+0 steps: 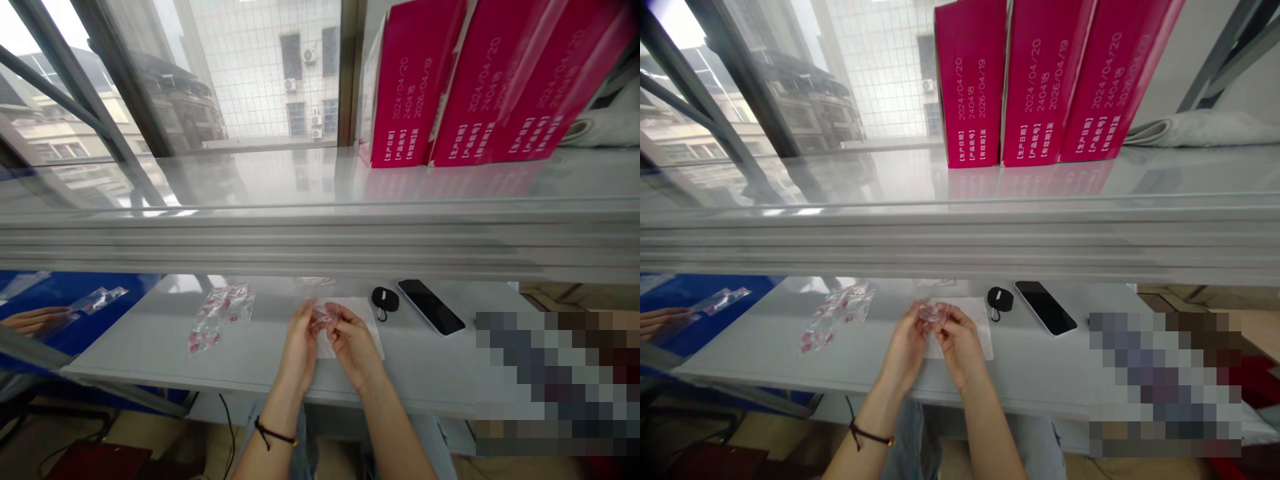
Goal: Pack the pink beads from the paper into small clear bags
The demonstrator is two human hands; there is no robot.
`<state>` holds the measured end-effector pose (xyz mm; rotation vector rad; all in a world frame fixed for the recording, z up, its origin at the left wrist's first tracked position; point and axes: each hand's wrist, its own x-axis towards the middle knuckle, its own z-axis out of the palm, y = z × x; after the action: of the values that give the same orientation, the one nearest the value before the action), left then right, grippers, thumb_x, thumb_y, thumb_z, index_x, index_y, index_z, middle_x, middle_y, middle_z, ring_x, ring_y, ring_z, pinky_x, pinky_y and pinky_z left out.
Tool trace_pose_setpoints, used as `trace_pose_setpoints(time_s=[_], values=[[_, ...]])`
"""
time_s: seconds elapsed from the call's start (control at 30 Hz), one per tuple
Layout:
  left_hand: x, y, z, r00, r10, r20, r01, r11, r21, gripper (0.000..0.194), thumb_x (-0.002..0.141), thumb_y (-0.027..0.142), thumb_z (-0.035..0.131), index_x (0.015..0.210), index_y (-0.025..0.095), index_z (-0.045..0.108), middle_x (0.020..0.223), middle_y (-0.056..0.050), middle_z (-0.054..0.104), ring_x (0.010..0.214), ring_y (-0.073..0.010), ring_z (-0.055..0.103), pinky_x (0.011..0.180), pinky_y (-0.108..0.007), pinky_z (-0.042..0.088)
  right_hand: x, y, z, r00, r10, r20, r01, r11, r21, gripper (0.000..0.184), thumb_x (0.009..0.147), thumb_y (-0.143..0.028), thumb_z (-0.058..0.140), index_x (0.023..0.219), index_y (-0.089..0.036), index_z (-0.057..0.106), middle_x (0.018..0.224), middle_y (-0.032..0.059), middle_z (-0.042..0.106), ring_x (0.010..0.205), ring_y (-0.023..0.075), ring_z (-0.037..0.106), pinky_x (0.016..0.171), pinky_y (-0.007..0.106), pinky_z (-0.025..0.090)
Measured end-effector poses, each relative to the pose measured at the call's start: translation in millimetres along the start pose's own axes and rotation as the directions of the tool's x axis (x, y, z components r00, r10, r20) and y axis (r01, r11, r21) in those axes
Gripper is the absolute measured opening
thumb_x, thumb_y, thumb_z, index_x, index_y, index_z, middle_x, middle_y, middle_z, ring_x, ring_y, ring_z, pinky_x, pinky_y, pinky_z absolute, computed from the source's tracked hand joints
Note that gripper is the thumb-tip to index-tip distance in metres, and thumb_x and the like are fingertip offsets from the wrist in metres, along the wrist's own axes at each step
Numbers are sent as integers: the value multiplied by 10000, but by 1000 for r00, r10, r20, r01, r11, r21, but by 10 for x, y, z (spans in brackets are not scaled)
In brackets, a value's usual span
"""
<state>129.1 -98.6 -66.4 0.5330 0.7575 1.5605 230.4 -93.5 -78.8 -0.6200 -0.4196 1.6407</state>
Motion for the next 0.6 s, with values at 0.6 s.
trace_pose_setpoints(time_s=[0.6], values=[[96,-189,488,955,-64,-288,80,996,45,341,813,400,685,1007,126,740,856,-57,746,434,-56,539,363,-164,362,128,71,139,996,-26,-81,29,999,34,176,598,-138,611,746,-172,700,645,15,651,484,109,498,430,222,397]])
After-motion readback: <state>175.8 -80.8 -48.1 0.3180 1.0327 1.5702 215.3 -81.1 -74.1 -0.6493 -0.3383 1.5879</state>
